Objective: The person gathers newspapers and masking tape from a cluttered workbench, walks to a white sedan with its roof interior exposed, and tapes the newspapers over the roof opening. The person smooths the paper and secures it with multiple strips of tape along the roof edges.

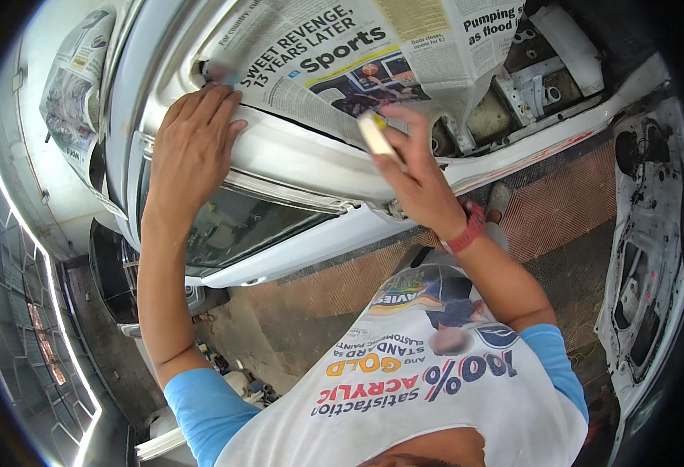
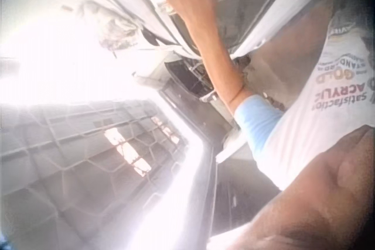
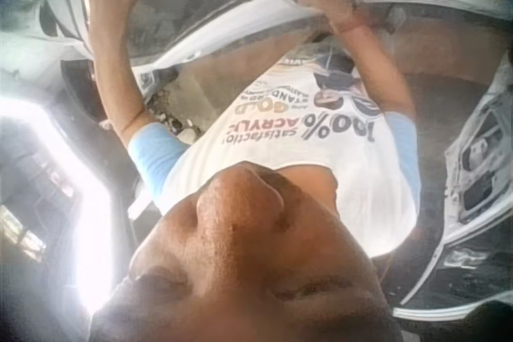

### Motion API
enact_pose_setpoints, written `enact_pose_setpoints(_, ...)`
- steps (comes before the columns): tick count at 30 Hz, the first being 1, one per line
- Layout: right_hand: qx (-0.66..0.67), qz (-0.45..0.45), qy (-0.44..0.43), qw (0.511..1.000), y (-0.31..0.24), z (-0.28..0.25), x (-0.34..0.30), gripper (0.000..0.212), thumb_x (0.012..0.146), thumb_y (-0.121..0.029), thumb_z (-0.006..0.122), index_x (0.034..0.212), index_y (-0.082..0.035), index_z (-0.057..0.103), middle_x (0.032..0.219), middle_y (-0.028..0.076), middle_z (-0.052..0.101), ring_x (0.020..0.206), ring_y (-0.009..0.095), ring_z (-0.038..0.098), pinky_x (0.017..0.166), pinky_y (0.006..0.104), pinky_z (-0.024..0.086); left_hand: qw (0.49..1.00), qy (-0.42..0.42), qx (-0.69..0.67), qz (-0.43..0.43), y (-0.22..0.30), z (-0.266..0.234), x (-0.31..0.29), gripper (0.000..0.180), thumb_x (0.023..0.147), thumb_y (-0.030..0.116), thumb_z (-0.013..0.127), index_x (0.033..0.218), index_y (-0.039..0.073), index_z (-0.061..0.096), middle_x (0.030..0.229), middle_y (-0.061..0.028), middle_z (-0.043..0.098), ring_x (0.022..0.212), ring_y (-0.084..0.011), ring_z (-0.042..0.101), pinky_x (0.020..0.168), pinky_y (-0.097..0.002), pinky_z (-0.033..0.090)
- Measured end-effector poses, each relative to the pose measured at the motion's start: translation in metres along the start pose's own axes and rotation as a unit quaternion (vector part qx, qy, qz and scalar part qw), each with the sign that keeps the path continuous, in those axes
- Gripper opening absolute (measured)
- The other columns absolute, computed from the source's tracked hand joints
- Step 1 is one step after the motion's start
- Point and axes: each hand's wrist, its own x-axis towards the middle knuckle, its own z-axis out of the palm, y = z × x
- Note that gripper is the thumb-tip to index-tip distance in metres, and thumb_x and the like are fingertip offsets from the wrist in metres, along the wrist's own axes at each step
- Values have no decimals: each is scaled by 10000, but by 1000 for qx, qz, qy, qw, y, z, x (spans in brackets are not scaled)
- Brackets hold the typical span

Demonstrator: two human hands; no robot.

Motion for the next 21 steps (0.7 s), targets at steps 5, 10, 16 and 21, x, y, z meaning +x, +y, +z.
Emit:
enact_pose_setpoints(5,-95,-61,-111,987,-13,28,57,489,1081,-74,618,1493,-13,362,1179,188,829,1202,318,733,1077,395,521,998,55,-7,16,-1,1,0,321,1070,194,667,1375,100,702,1197,-99,773,1158,-300,715,1057,-449,508)
enact_pose_setpoints(10,-141,-102,-105,979,-17,48,72,353,1074,-71,631,1389,10,496,1154,153,855,1127,288,793,983,389,571,996,68,-47,19,-11,7,-3,204,1081,202,659,1260,109,688,1158,-92,788,1127,-282,717,1009,-435,503)
enact_pose_setpoints(16,-92,-104,-63,988,-18,81,83,325,1054,-127,717,1314,44,623,1146,191,840,1089,300,796,951,391,587,990,109,-78,39,-18,17,-4,185,1096,235,648,1239,121,676,1084,-89,766,1068,-279,703,965,-431,488)
enact_pose_setpoints(21,-131,-121,-30,983,-26,96,87,352,1075,-146,719,1362,36,630,1085,190,825,1025,270,784,912,376,588,993,101,-34,48,-20,18,-3,157,1077,195,628,1207,119,671,1064,-78,761,1055,-261,723,947,-424,497)
